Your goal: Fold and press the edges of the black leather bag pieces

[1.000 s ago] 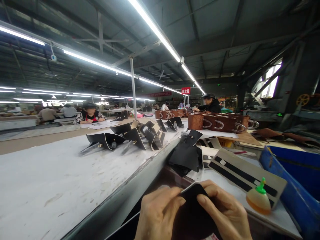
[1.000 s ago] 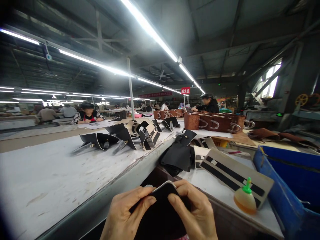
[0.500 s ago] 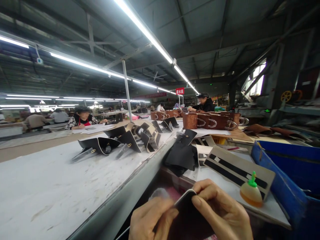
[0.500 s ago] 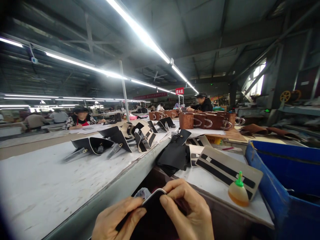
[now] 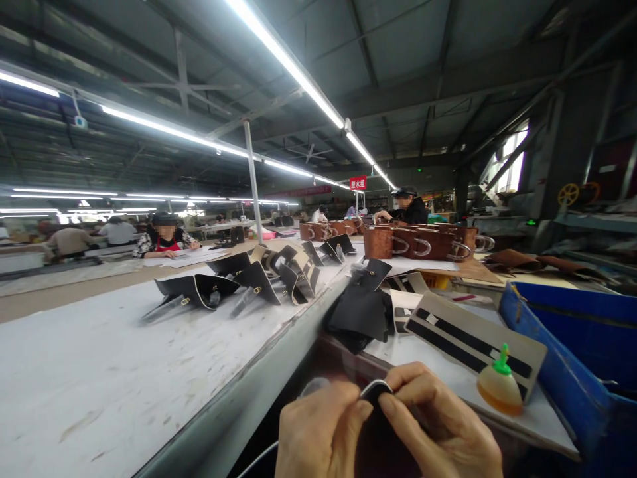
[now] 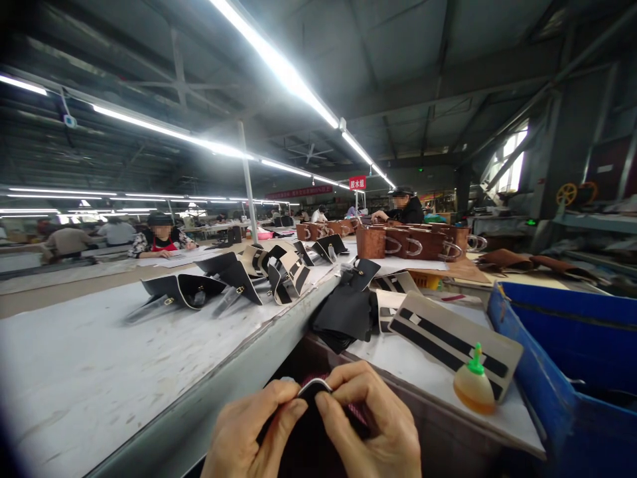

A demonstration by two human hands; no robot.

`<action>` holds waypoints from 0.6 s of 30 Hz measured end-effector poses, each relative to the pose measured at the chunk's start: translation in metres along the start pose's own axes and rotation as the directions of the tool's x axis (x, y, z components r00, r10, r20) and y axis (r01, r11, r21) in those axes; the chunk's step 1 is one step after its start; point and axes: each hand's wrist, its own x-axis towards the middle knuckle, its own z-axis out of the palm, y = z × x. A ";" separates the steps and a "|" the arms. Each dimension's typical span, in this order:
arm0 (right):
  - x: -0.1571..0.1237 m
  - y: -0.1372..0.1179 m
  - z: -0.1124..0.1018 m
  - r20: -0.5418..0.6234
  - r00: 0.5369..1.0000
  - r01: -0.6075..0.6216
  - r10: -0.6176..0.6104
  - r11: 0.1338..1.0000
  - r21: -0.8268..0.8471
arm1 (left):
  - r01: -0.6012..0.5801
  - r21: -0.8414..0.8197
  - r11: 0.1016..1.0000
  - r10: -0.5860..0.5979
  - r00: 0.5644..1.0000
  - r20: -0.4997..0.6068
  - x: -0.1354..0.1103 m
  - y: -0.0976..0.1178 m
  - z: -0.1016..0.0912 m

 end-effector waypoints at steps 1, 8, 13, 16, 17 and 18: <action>-0.001 0.000 0.001 -0.033 0.998 -0.044 0.045 0.998 0.041 | -0.039 0.010 0.999 0.039 0.999 -0.007 0.001 -0.001 0.001; 0.013 -0.008 -0.013 0.310 0.950 0.037 0.017 0.985 -0.166 | -0.219 -0.027 0.975 0.221 0.968 0.119 0.004 -0.013 -0.001; 0.026 0.000 -0.019 0.384 0.882 -0.266 0.272 0.961 -0.071 | -0.039 -0.155 0.987 0.066 0.983 0.173 0.007 -0.021 -0.008; 0.032 0.020 -0.013 0.499 0.830 -0.319 0.248 0.946 0.061 | 0.121 -0.383 0.916 -0.082 0.990 0.116 0.015 -0.028 -0.005; 0.033 0.026 -0.009 0.531 0.824 -0.266 0.198 0.962 0.054 | 0.147 -0.466 0.873 -0.115 0.989 0.097 0.019 -0.031 -0.001; 0.033 0.032 -0.004 0.564 0.812 -0.209 0.151 0.977 0.039 | 0.148 -0.530 0.835 -0.134 0.989 0.065 0.024 -0.033 0.003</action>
